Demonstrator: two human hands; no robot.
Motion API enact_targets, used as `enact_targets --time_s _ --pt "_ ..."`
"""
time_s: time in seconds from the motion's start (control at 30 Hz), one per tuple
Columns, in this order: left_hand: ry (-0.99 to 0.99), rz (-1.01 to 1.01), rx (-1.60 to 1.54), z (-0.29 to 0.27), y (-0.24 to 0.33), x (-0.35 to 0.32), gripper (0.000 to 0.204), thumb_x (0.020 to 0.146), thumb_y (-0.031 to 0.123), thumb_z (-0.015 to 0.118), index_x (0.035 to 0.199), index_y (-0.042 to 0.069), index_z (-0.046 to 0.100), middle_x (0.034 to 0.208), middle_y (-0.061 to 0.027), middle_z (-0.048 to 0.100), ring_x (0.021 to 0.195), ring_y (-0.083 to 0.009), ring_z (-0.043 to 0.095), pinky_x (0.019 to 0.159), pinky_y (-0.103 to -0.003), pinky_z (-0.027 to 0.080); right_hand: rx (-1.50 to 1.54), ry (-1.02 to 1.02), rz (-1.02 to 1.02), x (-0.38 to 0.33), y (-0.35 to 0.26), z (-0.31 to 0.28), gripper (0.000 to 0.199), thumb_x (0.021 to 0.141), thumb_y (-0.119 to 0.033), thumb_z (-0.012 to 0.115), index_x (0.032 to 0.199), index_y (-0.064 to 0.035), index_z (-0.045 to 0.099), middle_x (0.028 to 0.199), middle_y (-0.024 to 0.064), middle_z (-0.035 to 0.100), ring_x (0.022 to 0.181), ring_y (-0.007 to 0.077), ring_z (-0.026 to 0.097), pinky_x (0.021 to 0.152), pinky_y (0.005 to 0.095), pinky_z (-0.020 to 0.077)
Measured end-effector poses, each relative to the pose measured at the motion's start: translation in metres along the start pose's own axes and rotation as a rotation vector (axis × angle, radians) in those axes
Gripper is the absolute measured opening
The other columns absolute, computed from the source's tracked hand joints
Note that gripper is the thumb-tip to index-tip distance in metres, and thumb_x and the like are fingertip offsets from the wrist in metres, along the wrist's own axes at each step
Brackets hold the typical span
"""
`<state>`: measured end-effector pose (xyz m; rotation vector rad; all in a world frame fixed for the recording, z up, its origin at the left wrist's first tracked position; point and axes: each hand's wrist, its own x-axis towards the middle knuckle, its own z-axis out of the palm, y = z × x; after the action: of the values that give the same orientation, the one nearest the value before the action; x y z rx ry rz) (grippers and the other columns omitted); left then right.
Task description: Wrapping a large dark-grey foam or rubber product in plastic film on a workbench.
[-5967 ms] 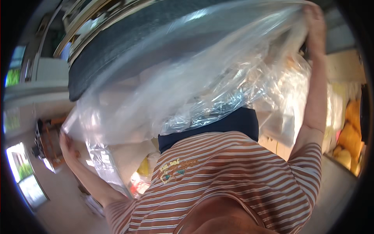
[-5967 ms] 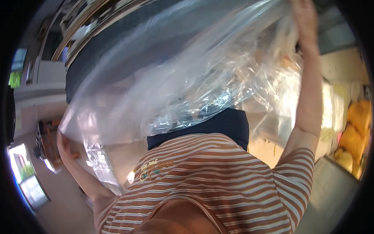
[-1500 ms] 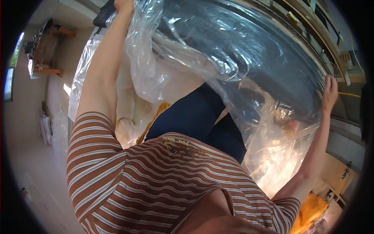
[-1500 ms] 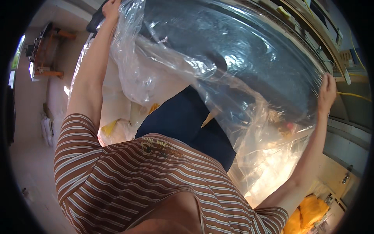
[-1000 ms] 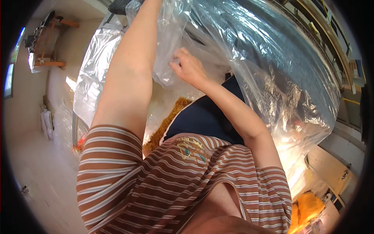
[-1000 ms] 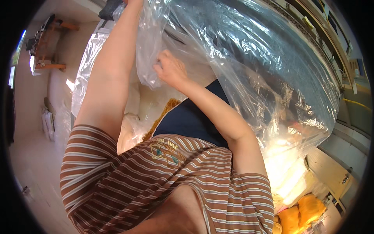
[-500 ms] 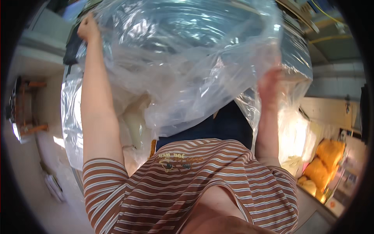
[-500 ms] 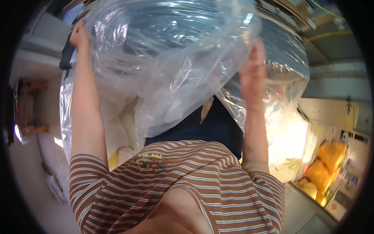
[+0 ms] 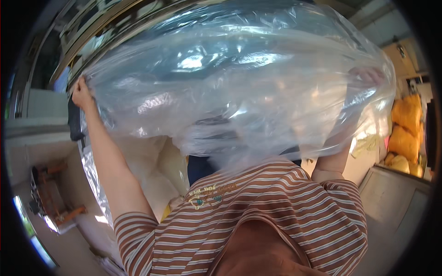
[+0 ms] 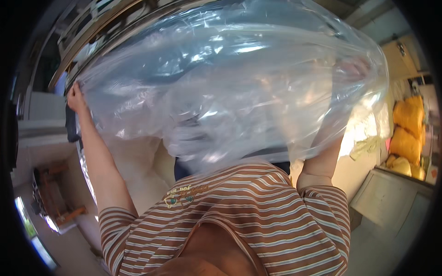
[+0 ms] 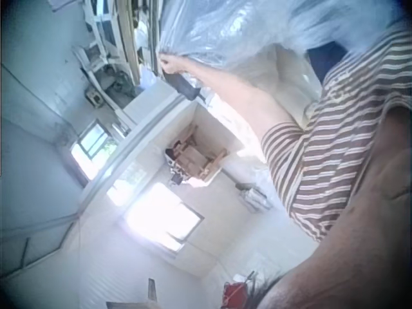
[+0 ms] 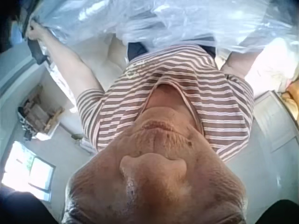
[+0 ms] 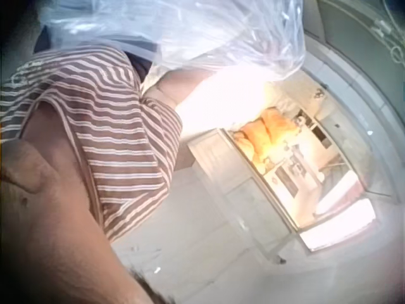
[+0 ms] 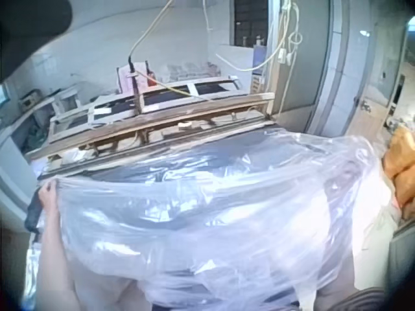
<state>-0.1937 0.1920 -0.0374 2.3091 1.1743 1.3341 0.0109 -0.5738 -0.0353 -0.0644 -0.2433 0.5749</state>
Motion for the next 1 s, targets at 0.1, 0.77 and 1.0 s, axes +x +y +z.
enact_targets --time_s 0.1,0.77,1.0 --pt "-0.06 0.013 0.012 0.008 -0.023 0.007 0.04 0.082 0.048 0.055 0.097 0.014 0.07 0.092 -0.0054 0.069 0.085 -0.0216 0.064 0.076 -0.031 0.046 0.134 -0.073 -0.142 -0.022 -0.052 0.015 0.049 0.092 -0.039 0.042 0.125 -0.0033 0.046 0.117 0.0156 0.051 0.111 0.0254 0.048 0.098 0.0389 0.0369" --pt "-0.112 -0.011 0.203 -0.01 -0.073 0.035 0.056 0.075 0.06 0.055 0.098 0.012 0.07 0.098 -0.0095 0.067 0.093 -0.0297 0.061 0.082 -0.037 0.044 -2.625 0.133 -0.152 0.007 0.015 -0.049 0.034 0.076 -0.025 0.065 0.108 -0.0145 0.058 0.103 0.0059 0.057 0.101 0.0272 0.052 0.083 0.0377 0.0445" --pt "-0.151 -0.073 0.174 -0.02 -0.045 0.021 0.047 0.081 0.05 0.056 0.1 0.009 0.069 0.096 -0.0087 0.068 0.089 -0.0245 0.062 0.081 -0.032 0.046 -2.612 0.087 -0.2 0.025 0.021 -0.099 0.022 0.078 -0.023 0.062 0.098 -0.014 0.063 0.101 0.0028 0.057 0.095 0.0261 0.052 0.082 0.0362 0.0447"
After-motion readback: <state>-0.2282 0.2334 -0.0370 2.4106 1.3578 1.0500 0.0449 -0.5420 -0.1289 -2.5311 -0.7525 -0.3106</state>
